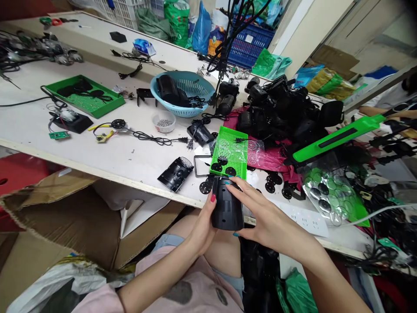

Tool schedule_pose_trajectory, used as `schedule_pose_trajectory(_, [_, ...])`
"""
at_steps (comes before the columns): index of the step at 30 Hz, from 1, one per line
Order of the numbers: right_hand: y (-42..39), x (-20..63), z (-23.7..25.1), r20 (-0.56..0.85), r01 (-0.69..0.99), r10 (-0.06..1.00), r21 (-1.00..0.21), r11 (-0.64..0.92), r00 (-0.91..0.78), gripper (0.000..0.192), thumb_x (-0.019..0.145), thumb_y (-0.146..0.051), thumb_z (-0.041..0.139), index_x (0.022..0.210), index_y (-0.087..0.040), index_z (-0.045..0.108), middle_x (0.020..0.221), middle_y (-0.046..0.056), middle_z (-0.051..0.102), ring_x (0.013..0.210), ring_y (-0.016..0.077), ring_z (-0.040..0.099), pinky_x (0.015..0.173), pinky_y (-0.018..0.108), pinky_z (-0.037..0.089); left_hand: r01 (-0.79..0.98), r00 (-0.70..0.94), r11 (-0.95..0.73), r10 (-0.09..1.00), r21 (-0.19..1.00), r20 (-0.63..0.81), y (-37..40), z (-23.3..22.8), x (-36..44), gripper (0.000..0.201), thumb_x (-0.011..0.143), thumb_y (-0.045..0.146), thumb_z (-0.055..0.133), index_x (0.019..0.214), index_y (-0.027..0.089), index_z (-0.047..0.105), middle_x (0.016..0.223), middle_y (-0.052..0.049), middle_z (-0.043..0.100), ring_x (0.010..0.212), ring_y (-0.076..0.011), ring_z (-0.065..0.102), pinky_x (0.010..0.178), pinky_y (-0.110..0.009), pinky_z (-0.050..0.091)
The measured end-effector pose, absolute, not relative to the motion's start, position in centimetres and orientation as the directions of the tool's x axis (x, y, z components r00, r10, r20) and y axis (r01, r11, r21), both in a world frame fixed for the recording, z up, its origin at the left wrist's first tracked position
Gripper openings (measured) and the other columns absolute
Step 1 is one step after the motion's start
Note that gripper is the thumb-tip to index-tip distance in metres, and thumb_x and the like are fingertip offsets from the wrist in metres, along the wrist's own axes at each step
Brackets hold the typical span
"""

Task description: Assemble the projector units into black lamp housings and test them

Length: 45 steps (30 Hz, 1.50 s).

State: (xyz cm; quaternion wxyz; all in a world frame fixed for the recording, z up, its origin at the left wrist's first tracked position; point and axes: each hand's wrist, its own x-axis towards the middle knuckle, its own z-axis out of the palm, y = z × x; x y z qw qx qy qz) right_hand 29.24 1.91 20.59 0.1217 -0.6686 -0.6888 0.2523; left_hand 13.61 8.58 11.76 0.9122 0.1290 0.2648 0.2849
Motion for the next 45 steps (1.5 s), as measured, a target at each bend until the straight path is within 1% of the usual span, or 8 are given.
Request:
schedule_pose_trajectory(6, [1.6, 29.0, 20.7, -0.133, 0.889, 0.987, -0.457, 0.018, -0.089, 0.107, 0.078, -0.013, 0.077, 0.158, -0.040, 0.011, 0.167, 0.000, 0.014, 0.154, 0.0245, 0.016, 0.125, 0.049, 0.024, -0.390, 0.671, 0.766, 0.617, 0.512, -0.412, 8.7, 12.4, 13.6, 0.075, 0.068, 0.037, 0.087, 0.137, 0.026, 0.059, 0.134, -0.007, 0.066, 0.131, -0.0303, 0.054, 0.107, -0.037, 0.044])
schedule_pose_trajectory(10, [1.4, 29.0, 21.1, -0.107, 0.887, 0.989, -0.459, 0.045, -0.105, 0.102, 0.081, -0.009, 0.071, 0.158, -0.038, 0.011, 0.167, -0.001, 0.015, 0.154, 0.0228, 0.016, 0.125, 0.048, 0.024, -0.340, 0.673, 0.764, 0.605, 0.549, -0.425, 8.9, 13.0, 13.8, 0.074, 0.062, 0.034, 0.090, 0.131, 0.024, 0.063, 0.120, -0.007, 0.072, 0.119, -0.0291, 0.061, 0.103, -0.037, 0.047])
schedule_pose_trajectory(24, [0.8, 29.4, 21.0, -0.051, 0.886, 0.992, -0.456, 0.080, -0.116, 0.101, 0.079, -0.004, 0.071, 0.158, -0.035, 0.015, 0.167, -0.001, 0.015, 0.154, 0.0202, 0.016, 0.125, 0.044, 0.025, -0.363, 0.683, 0.733, 0.630, 0.576, -0.370, 8.4, 13.4, 14.3, 0.074, 0.062, 0.030, 0.089, 0.131, 0.024, 0.062, 0.123, -0.008, 0.071, 0.118, -0.0295, 0.062, 0.102, -0.038, 0.049])
schedule_pose_trajectory(33, [0.4, 27.9, 20.9, -0.006, 0.911, 0.987, -0.387, 0.144, -0.158, 0.100, 0.073, 0.009, 0.057, 0.158, -0.027, 0.020, 0.166, 0.004, 0.019, 0.154, 0.0248, 0.016, 0.123, 0.049, 0.030, -0.407, 0.634, 0.677, 0.693, 0.613, -0.343, 7.5, 13.2, 14.3, 0.076, 0.062, 0.035, 0.089, 0.133, 0.024, 0.062, 0.127, -0.010, 0.069, 0.122, -0.0318, 0.060, 0.101, -0.039, 0.050])
schedule_pose_trajectory(36, [0.0, 27.6, 21.2, -0.016, 0.889, 0.989, -0.439, 0.128, -0.150, 0.104, 0.070, 0.012, 0.057, 0.158, -0.029, 0.020, 0.166, 0.003, 0.020, 0.153, 0.0257, 0.017, 0.124, 0.049, 0.028, -0.387, 0.648, 0.673, 0.685, 0.630, -0.333, 7.3, 12.3, 14.0, 0.076, 0.064, 0.037, 0.088, 0.133, 0.025, 0.061, 0.132, -0.010, 0.066, 0.125, -0.0319, 0.058, 0.102, -0.039, 0.050])
schedule_pose_trajectory(39, [-0.2, 28.0, 21.1, 0.031, 0.756, 0.999, -0.653, 0.045, -0.032, 0.098, 0.076, -0.012, 0.078, 0.155, -0.037, 0.027, 0.163, 0.001, 0.029, 0.151, 0.0271, 0.024, 0.125, 0.050, 0.025, -0.337, 0.639, 0.705, 0.658, 0.624, -0.399, 7.1, 11.5, 13.5, 0.073, 0.063, 0.040, 0.088, 0.129, 0.024, 0.062, 0.126, -0.010, 0.069, 0.119, -0.0316, 0.062, 0.097, -0.039, 0.052])
schedule_pose_trajectory(42, [0.5, 28.4, 20.1, 0.091, 0.398, 0.920, -0.915, -0.074, 0.381, 0.080, 0.078, -0.049, 0.078, 0.148, -0.040, 0.039, 0.156, 0.002, 0.043, 0.146, 0.0265, 0.036, 0.125, 0.050, 0.023, -0.296, 0.665, 0.737, 0.616, 0.608, -0.423, 6.7, 11.7, 13.4, 0.071, 0.058, 0.041, 0.090, 0.121, 0.021, 0.065, 0.112, -0.012, 0.074, 0.106, -0.0340, 0.067, 0.089, -0.042, 0.056])
schedule_pose_trajectory(45, [1.7, 28.2, 18.4, -0.163, -0.077, 0.869, -0.987, -0.144, 0.466, 0.082, 0.075, -0.060, 0.077, 0.145, -0.032, 0.045, 0.143, 0.007, 0.057, 0.134, 0.0288, 0.051, 0.119, 0.051, 0.033, -0.307, 0.689, 0.737, 0.608, 0.602, -0.393, 6.3, 12.4, 13.5, 0.066, 0.057, 0.041, 0.090, 0.115, 0.020, 0.067, 0.111, -0.012, 0.074, 0.109, -0.0357, 0.066, 0.093, -0.045, 0.054])
